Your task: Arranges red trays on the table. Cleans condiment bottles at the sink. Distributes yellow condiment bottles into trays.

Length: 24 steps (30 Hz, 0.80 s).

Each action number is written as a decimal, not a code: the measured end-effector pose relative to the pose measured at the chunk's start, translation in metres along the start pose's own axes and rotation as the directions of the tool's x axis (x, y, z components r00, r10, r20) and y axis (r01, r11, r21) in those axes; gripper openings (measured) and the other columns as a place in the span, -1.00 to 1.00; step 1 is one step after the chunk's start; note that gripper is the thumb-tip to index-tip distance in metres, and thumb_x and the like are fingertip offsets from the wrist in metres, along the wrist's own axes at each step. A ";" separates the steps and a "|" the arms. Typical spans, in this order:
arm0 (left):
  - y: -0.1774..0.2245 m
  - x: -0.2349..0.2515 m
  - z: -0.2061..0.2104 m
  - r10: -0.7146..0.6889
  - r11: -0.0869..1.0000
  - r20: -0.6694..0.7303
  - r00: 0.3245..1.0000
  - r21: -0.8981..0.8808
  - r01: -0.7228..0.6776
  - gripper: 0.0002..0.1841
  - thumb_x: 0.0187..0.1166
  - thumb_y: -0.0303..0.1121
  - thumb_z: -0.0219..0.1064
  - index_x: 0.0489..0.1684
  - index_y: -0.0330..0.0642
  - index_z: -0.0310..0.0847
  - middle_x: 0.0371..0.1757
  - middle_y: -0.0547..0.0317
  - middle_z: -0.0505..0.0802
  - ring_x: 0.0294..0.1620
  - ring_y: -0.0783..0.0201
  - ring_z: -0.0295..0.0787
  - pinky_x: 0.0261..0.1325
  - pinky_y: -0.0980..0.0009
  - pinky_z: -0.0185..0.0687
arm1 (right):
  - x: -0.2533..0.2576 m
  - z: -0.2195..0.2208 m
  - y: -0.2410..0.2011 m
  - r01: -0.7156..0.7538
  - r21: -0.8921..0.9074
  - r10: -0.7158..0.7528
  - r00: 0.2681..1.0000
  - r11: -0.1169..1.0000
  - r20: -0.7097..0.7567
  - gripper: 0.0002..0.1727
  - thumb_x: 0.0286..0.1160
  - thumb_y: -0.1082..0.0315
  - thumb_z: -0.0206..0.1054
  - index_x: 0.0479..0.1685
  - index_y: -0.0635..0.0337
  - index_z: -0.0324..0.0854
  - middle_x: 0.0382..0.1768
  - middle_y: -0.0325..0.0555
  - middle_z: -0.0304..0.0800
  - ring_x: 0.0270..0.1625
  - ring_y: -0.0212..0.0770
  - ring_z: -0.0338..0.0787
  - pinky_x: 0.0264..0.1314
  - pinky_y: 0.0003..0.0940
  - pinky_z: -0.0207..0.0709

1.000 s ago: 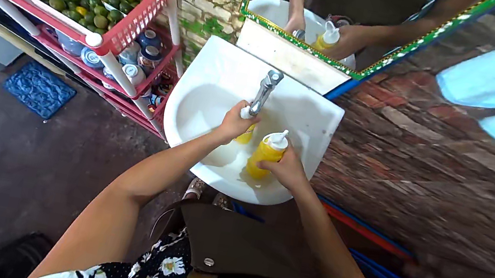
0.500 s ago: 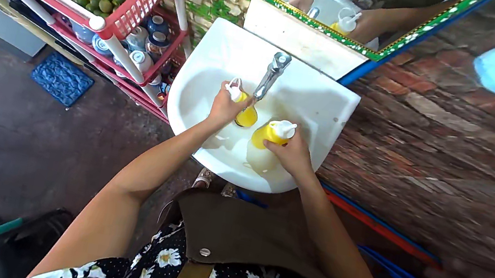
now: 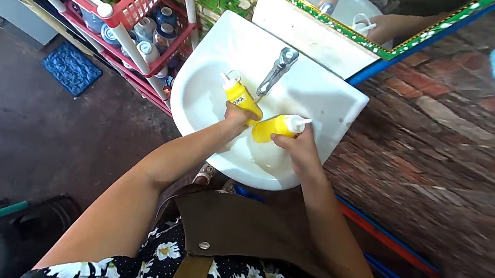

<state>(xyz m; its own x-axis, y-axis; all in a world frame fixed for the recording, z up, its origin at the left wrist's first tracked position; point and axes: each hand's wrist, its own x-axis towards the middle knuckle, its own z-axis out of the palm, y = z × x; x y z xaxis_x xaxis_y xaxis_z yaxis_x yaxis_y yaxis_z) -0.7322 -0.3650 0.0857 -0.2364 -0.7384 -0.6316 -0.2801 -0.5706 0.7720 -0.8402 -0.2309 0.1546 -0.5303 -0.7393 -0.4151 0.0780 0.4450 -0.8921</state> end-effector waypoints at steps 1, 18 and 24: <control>0.000 0.002 0.000 0.022 0.999 0.004 1.000 0.045 -0.022 0.17 -0.15 -0.60 0.81 0.68 -0.36 0.11 0.44 -0.39 0.62 0.49 -0.21 0.56 0.48 -0.12 0.53 | 0.000 0.000 0.000 0.002 -0.004 -0.002 1.000 1.000 0.003 -0.04 0.10 0.70 0.57 0.64 0.28 0.16 0.34 0.28 0.55 0.29 0.05 0.72 0.19 -0.06 0.74; 0.030 -0.036 -0.019 0.005 0.836 0.094 0.996 -0.546 0.047 0.05 0.20 -0.91 0.23 0.77 0.06 -0.17 0.41 -0.24 0.51 0.13 -0.07 0.68 -0.02 0.09 0.77 | 0.000 -0.002 -0.002 0.006 0.120 -0.005 1.000 0.993 -0.003 -0.08 0.13 0.76 0.51 0.64 0.25 0.22 0.36 0.26 0.55 0.25 0.04 0.75 0.16 -0.08 0.77; 0.042 -0.041 -0.048 -0.135 0.895 0.059 0.989 -0.421 0.147 -0.13 0.37 -0.57 0.42 0.75 0.01 0.04 0.27 -0.22 0.65 0.08 -0.03 0.70 0.01 0.11 0.72 | 0.015 0.027 -0.018 -0.225 0.409 0.206 0.974 0.884 0.090 -0.13 0.11 0.92 0.25 0.55 0.09 0.28 0.29 0.11 0.54 0.13 0.00 0.70 0.01 -0.06 0.72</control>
<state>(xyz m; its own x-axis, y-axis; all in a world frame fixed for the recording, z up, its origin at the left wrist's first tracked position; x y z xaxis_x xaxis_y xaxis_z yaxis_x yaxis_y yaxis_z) -0.6898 -0.3753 0.1474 -0.2513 -0.6321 -0.7330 0.1060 -0.7707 0.6283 -0.8269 -0.2641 0.1595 -0.4245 -0.6740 -0.6046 0.5337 0.3532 -0.7684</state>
